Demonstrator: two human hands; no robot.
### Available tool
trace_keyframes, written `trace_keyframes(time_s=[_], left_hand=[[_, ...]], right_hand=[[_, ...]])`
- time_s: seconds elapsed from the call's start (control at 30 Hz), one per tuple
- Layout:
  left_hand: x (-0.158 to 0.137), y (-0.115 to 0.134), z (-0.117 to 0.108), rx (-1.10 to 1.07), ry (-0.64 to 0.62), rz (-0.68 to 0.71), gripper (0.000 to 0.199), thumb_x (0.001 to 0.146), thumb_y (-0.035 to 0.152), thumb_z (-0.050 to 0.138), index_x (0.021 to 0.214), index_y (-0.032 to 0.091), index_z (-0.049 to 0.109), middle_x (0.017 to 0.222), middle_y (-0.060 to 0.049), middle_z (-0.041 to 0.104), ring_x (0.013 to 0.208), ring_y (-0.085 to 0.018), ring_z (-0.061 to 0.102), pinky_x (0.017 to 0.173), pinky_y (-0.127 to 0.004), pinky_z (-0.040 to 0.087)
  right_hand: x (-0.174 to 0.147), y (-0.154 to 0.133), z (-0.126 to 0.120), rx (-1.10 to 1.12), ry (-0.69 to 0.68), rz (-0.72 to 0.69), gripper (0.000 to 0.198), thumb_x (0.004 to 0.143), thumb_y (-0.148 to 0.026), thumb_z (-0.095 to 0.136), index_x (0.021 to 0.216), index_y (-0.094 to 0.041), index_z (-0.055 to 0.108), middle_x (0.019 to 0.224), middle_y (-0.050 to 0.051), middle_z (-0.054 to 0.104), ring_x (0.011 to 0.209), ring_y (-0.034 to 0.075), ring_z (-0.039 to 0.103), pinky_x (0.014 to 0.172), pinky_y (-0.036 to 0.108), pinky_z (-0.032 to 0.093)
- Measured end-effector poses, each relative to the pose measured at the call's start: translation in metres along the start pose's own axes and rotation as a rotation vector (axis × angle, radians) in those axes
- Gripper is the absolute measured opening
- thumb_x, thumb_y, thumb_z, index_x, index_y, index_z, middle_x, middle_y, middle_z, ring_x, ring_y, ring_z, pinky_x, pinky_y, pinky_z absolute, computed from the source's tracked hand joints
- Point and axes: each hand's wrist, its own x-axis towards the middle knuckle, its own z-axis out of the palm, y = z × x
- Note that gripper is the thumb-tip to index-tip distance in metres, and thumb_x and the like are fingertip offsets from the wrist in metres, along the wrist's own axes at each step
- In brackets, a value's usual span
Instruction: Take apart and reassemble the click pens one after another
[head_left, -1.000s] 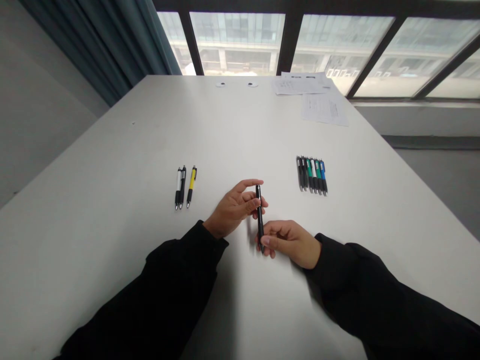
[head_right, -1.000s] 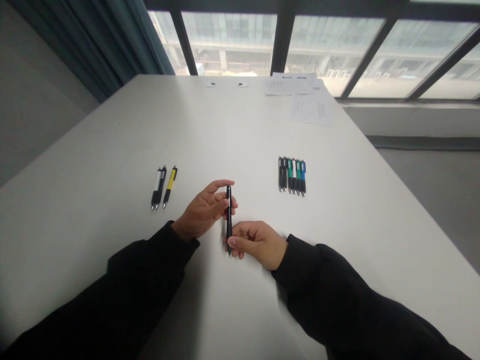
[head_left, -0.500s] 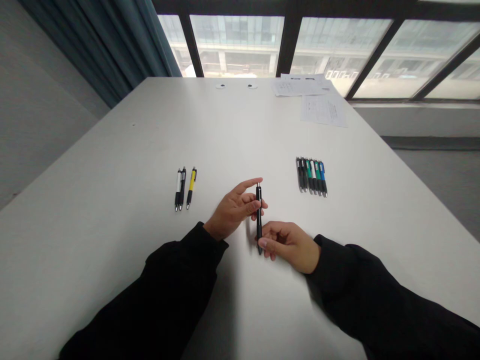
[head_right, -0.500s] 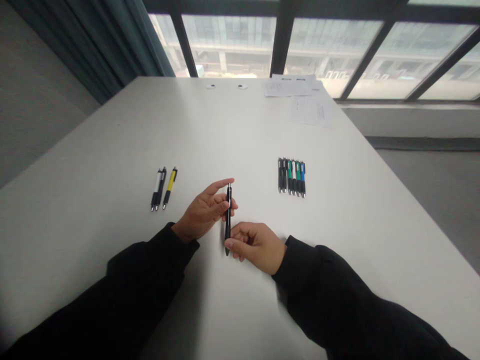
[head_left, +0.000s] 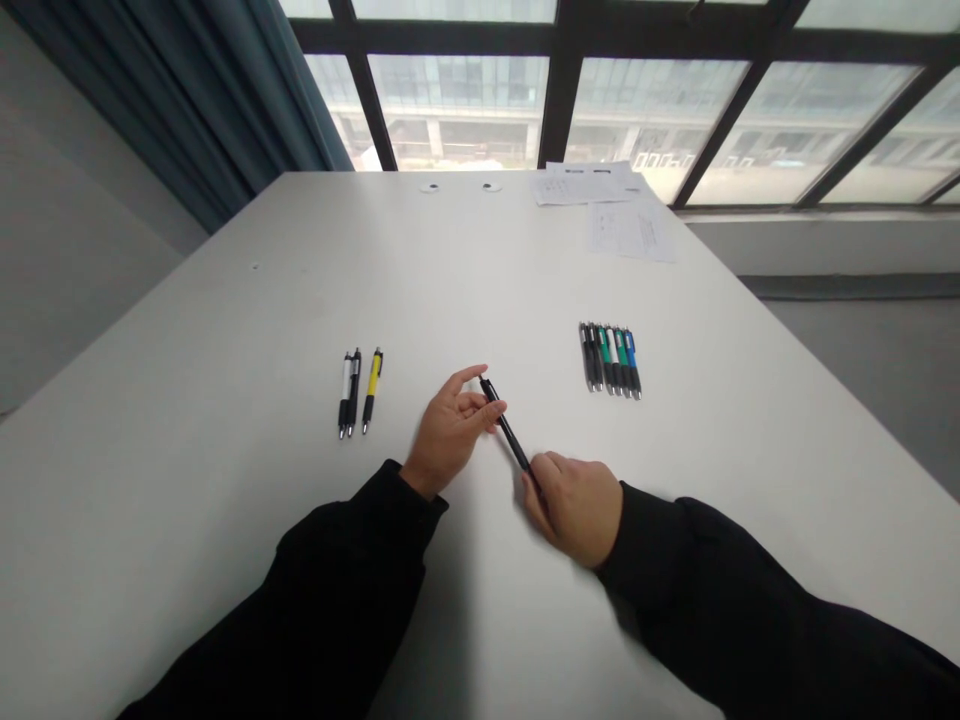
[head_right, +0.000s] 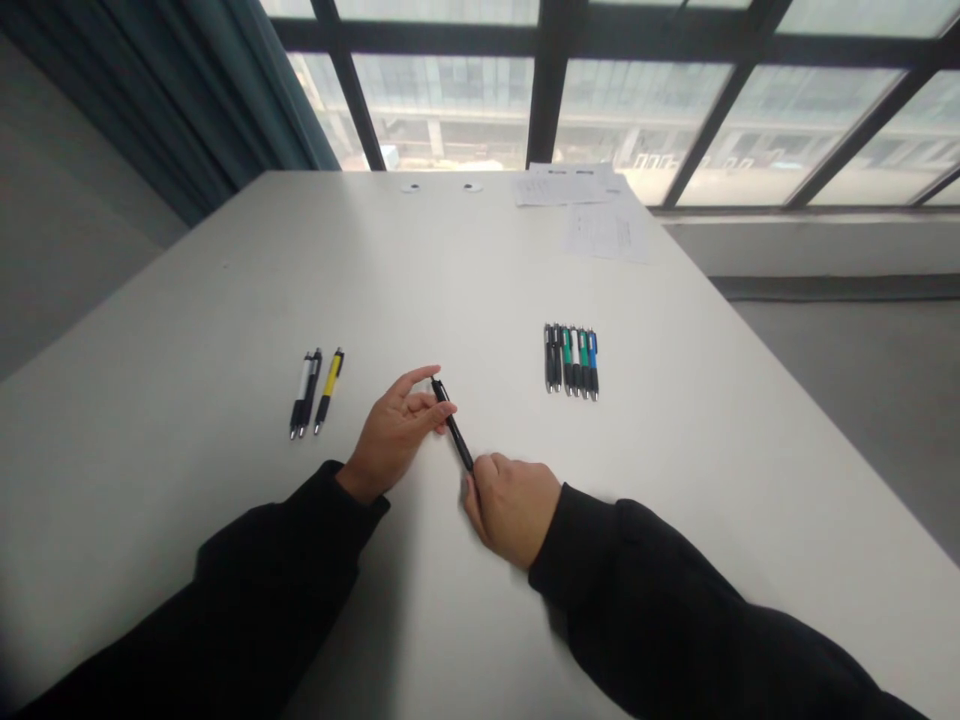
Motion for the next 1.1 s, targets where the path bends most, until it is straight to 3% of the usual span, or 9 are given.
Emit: trace_keyframes(time_s=[0.13,0.2,0.3,0.57,1.1], left_hand=[[0.002,-0.001,0.003,-0.024,0.147,-0.008,0.075,0.072,0.033,0.083,0.133,0.018,0.042,0.107,-0.006,0.064,0.078,-0.013,0.067,0.079,-0.032,0.055],[0.003,0.000,0.004,-0.014,0.145,-0.016,0.066,0.072,0.034,0.083,0.124,0.017,0.046,0.108,-0.005,0.060,0.080,-0.013,0.066,0.080,-0.033,0.055],[0.003,-0.001,0.004,-0.014,0.098,-0.015,0.054,0.074,0.035,0.080,0.114,0.016,0.049,0.100,-0.002,0.059,0.078,-0.012,0.063,0.077,-0.032,0.056],[0.003,-0.005,0.004,-0.005,0.086,-0.001,0.041,0.077,0.037,0.075,0.104,0.016,0.052,0.089,0.000,0.059,0.078,-0.013,0.063,0.071,-0.029,0.054],[0.003,-0.006,0.003,0.050,0.061,0.001,0.037,0.082,0.040,0.073,0.101,0.016,0.053,0.085,0.000,0.061,0.071,-0.011,0.063,0.063,-0.025,0.052]], right_hand=[[0.014,0.024,-0.002,-0.125,-0.014,0.233,0.036,0.102,-0.033,0.035,0.086,-0.016,0.063,0.078,0.010,0.071,0.056,0.018,0.060,0.051,0.032,0.017],[0.023,0.039,-0.007,-0.182,-0.039,0.373,0.034,0.102,-0.033,0.037,0.090,-0.015,0.063,0.082,0.012,0.073,0.058,0.019,0.063,0.051,0.031,0.020],[0.034,0.056,-0.013,-0.239,-0.060,0.475,0.036,0.103,-0.035,0.035,0.092,-0.016,0.064,0.082,0.012,0.074,0.064,0.022,0.067,0.054,0.029,0.029],[0.043,0.070,-0.014,-0.261,-0.038,0.513,0.044,0.104,-0.038,0.032,0.090,-0.016,0.068,0.080,0.013,0.074,0.071,0.022,0.071,0.062,0.028,0.043],[0.045,0.076,-0.012,-0.259,0.014,0.510,0.043,0.102,-0.040,0.035,0.087,-0.018,0.068,0.078,0.012,0.074,0.069,0.026,0.072,0.060,0.031,0.045]])
